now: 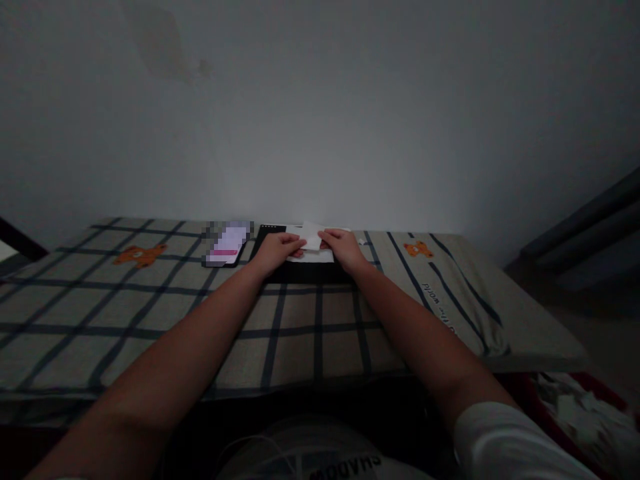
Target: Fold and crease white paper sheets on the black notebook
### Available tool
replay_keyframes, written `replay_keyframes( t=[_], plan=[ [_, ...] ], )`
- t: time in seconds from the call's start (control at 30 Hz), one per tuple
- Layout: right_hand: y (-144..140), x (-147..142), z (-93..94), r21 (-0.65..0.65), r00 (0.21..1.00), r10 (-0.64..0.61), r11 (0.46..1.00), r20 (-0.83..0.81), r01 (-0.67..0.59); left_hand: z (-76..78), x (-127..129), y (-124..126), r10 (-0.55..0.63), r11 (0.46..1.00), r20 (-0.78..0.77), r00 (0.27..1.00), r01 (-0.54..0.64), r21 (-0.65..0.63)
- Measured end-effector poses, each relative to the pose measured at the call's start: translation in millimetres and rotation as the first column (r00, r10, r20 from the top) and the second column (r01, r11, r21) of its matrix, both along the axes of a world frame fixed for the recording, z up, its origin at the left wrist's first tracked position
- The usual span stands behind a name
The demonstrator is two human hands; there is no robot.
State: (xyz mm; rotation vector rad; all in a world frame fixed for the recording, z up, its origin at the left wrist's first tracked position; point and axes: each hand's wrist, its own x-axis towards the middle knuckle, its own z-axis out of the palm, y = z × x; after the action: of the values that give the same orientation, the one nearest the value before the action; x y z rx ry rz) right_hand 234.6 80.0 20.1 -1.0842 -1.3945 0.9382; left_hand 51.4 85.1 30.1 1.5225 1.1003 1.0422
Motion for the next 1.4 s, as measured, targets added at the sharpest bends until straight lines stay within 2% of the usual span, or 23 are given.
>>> replay_keyframes(
  t=[0.23, 0.4, 0.57, 0.67, 0.8, 0.87, 1.03, 1.17, 1.3, 1.4],
  plan=[
    [1.6, 0.0, -2.8, -0.014, 1.000, -0.026, 1.000, 0.002, 0.026, 2.4, -0.4, -2.8, -0.004, 1.000, 0.002, 1.000, 0.004, -0.008],
    [4.9, -0.1, -6.5, -0.026, 0.996, -0.016, 1.000, -0.083, 0.014, -0.7, -1.4, -1.0, -0.064, 0.998, -0.030, 0.997, 0.064, -0.030],
    [6.3, 0.5, -7.4, -0.020, 0.992, -0.018, 1.000, -0.124, 0.015, -3.9, -3.5, 3.1, -0.115, 0.992, -0.100, 0.988, 0.119, 0.034],
    [6.2, -0.4, -7.2, -0.025, 0.989, 0.002, 1.000, -0.145, -0.005, -0.1, -3.2, 1.4, -0.062, 0.994, -0.123, 0.990, 0.072, 0.081],
    [6.1, -2.9, -7.1, -0.095, 0.985, 0.025, 0.995, -0.168, -0.041, 2.3, -2.4, 0.1, 0.078, 0.992, -0.045, 0.996, -0.073, 0.103],
    [6.5, -3.3, -7.4, -0.125, 0.983, 0.041, 0.990, -0.178, -0.064, 1.1, -3.0, 1.3, 0.108, 0.986, -0.033, 0.994, -0.103, 0.132],
    [9.8, 1.5, -9.0, -0.117, 0.989, 0.051, 0.991, -0.137, -0.067, 0.2, -7.1, 4.1, 0.103, 0.971, -0.176, 0.979, -0.061, 0.230],
    [13.0, 8.0, -10.0, -0.069, 0.996, 0.026, 0.997, -0.082, -0.031, -0.7, -9.0, 5.9, 0.097, 0.970, -0.250, 0.963, -0.035, 0.241],
    [14.5, 11.5, -9.9, -0.054, 1.000, -0.001, 0.999, 0.000, 0.001, -3.7, -7.9, 7.3, 0.089, 0.979, -0.191, 0.978, -0.051, 0.197],
    [14.2, 11.0, -9.2, -0.062, 0.999, -0.027, 0.998, -0.038, 0.024, -4.1, -6.3, 7.4, 0.082, 0.990, -0.077, 0.994, -0.073, 0.121]
  ],
)
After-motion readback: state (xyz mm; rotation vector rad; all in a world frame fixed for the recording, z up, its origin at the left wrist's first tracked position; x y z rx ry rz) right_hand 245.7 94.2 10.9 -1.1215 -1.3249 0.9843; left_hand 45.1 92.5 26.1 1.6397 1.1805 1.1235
